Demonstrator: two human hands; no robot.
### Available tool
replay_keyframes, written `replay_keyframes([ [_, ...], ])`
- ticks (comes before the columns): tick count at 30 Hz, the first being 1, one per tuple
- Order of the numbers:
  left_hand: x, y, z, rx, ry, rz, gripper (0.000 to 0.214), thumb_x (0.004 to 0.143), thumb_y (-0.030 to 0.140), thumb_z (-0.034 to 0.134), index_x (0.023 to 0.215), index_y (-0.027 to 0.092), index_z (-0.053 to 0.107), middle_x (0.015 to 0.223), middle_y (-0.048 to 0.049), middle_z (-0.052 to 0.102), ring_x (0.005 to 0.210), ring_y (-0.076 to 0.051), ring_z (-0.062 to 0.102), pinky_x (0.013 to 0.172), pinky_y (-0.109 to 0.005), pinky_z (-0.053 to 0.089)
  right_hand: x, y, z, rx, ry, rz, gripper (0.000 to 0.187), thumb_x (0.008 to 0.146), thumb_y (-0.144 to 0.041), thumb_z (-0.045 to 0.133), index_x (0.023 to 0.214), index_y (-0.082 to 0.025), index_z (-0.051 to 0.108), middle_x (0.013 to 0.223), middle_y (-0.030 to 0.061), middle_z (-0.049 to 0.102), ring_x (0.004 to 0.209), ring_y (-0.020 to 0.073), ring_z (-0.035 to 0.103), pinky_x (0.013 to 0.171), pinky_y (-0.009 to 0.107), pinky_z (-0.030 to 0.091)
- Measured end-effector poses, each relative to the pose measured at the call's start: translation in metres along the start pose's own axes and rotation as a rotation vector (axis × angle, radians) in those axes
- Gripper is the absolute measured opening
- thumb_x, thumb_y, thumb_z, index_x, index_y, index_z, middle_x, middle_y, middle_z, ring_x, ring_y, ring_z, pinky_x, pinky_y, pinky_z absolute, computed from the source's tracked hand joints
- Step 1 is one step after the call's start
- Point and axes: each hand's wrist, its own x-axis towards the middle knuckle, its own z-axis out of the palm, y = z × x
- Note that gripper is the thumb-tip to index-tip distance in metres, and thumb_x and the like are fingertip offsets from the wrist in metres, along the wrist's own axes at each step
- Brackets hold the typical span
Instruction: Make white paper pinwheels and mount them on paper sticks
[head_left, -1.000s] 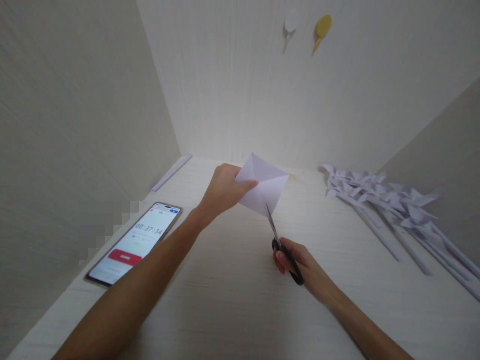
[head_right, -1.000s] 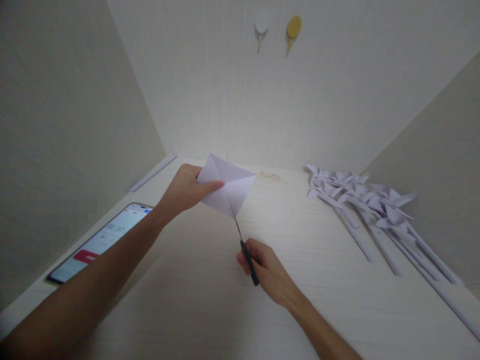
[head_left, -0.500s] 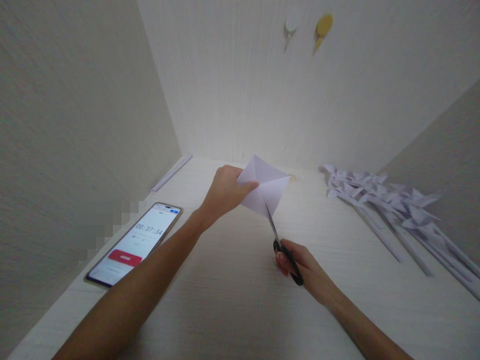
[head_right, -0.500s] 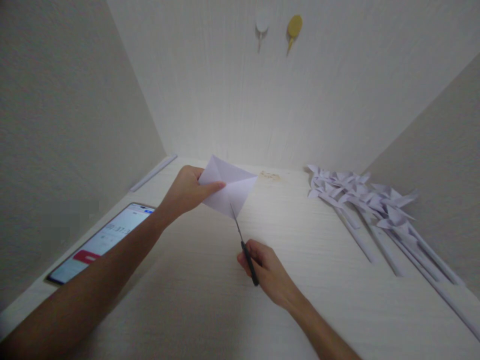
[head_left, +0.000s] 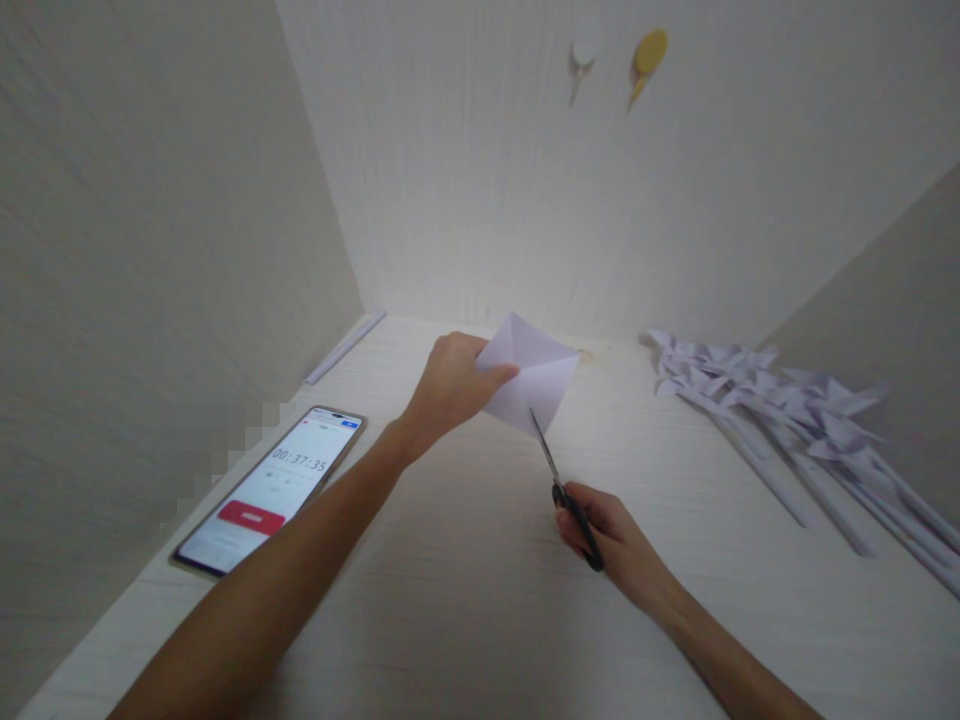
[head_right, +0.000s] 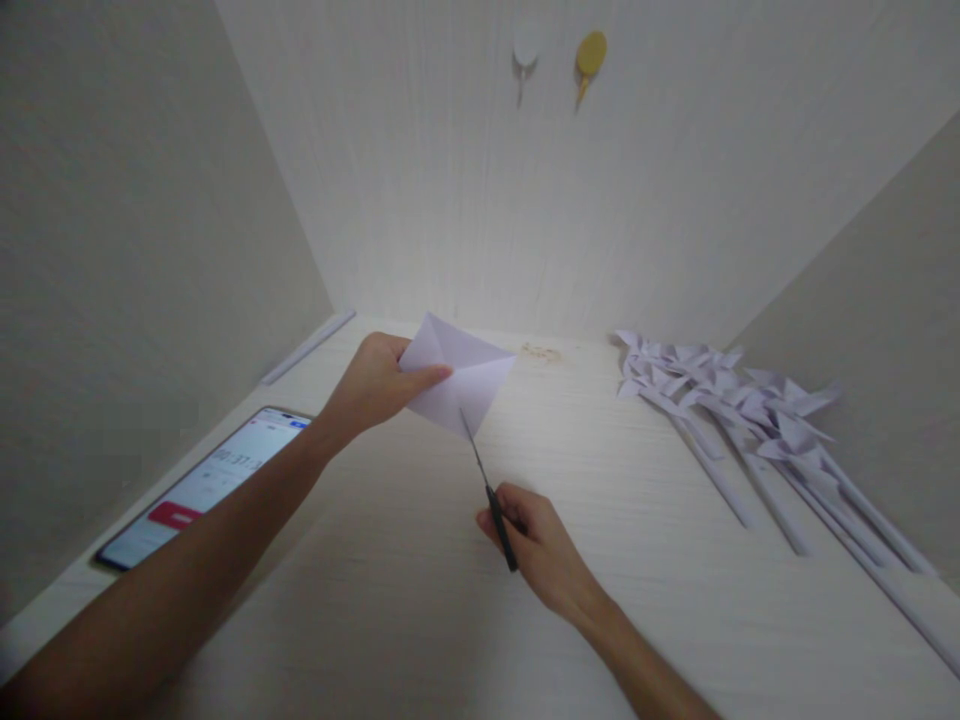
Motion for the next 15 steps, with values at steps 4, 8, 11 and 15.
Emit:
replay_keyframes([
  [4,-0.0001,-0.0003,0.0007,-0.002,-0.002,-0.008,0.03,0.062,0.037,0.049,0.049,0.01,0.054,0.047,-0.0003,0.044,0.047,-0.01,0.04,0.04,-0.02,0.022,-0.0002,0.0023,0.0002,0.001,0.01,0.002,0.037,0.073,-0.05,0.044,0.056,-0.019,0.032,0.05,-0.0059,0.028,0.044,0.0062,0.026,0.038,0.02,0.02],
  [8,-0.0001,-0.0007,0.001,-0.006,0.001,-0.014,0.03,0.062,0.036,0.049,0.051,0.01,0.056,0.047,-0.0006,0.045,0.047,-0.01,0.04,0.04,-0.02,0.023,-0.0003,0.0014,0.0009,0.029,0.02,0.014,0.04,0.071,-0.053,0.044,0.054,-0.019,0.031,0.048,-0.0062,0.026,0.042,0.0059,0.025,0.037,0.02,0.019],
  [11,0.0001,-0.0006,0.0009,0.0,-0.001,-0.01,0.031,0.062,0.037,0.048,0.051,0.009,0.057,0.047,-0.0008,0.045,0.048,-0.01,0.041,0.04,-0.02,0.023,-0.0002,0.0005,0.0015,0.041,0.008,0.011,0.041,0.072,-0.054,0.044,0.054,-0.019,0.032,0.046,-0.0061,0.029,0.041,0.0058,0.026,0.037,0.02,0.019],
  [15,0.0005,-0.0001,0.001,0.017,-0.005,-0.006,0.031,0.062,0.037,0.048,0.052,0.009,0.057,0.048,-0.0012,0.047,0.048,-0.01,0.041,0.04,-0.02,0.024,0.0001,-0.001,0.0019,0.056,-0.027,-0.007,0.04,0.073,-0.054,0.042,0.055,-0.019,0.035,0.045,-0.0054,0.034,0.04,0.006,0.028,0.038,0.021,0.021],
])
